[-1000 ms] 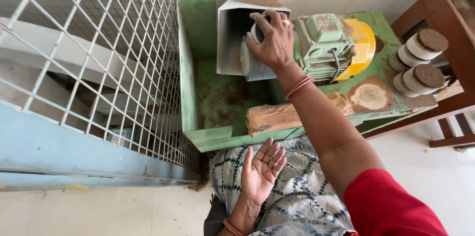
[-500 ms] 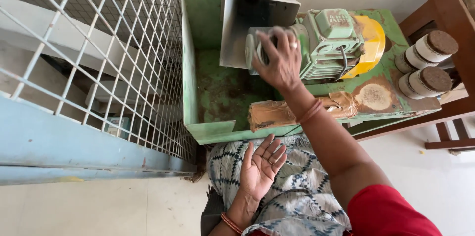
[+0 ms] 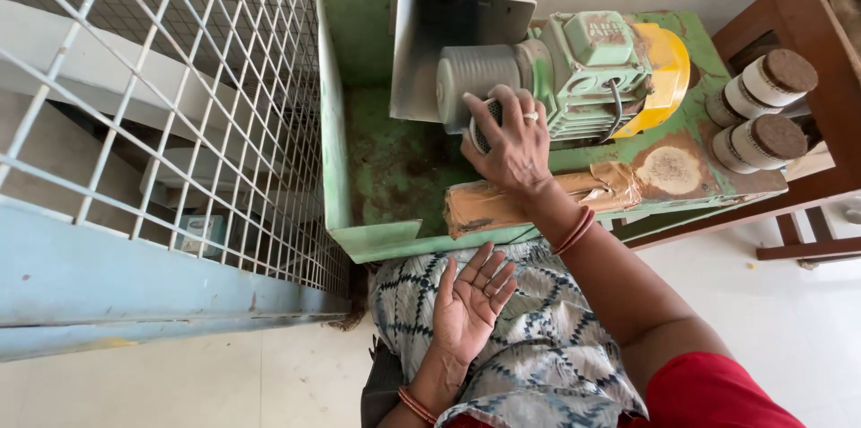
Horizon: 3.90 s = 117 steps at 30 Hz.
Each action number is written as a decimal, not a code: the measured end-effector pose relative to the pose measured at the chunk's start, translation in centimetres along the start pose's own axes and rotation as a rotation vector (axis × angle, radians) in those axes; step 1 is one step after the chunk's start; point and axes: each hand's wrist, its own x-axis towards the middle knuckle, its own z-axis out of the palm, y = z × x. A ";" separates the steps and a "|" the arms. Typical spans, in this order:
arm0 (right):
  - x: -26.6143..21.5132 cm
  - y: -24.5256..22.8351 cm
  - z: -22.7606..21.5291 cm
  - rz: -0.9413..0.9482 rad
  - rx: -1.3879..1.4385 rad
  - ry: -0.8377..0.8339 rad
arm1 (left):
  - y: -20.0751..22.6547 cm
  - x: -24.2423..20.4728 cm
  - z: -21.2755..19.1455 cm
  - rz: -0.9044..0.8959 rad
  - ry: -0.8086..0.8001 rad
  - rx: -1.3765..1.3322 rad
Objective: The person repeatedly picks up small cylindrical containers filled with grains and presses them against a rotating grinding wheel to process the contents. The person handles the containers one at a time, moving them between the grinding wheel and a nearby stack.
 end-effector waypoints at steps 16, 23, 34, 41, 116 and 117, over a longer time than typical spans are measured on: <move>2.7 -1.1 0.7 0.100 0.057 0.021 | 0.1 0.0 0.1 0.013 0.007 0.012; 4.9 1.1 2.1 -0.005 0.073 0.076 | -0.1 0.0 0.1 0.005 0.023 0.009; 2.9 1.5 1.0 0.048 0.034 0.074 | 0.1 0.0 0.5 0.020 0.035 0.007; 2.1 0.3 0.9 -0.058 0.058 0.043 | 0.1 0.0 0.2 0.009 0.043 -0.014; 0.1 -0.6 -0.2 -0.012 0.107 -0.002 | -0.1 0.1 -0.6 0.008 0.070 -0.019; 0.2 -0.7 0.0 -0.040 0.096 0.021 | -0.1 0.2 -0.5 0.013 0.072 -0.009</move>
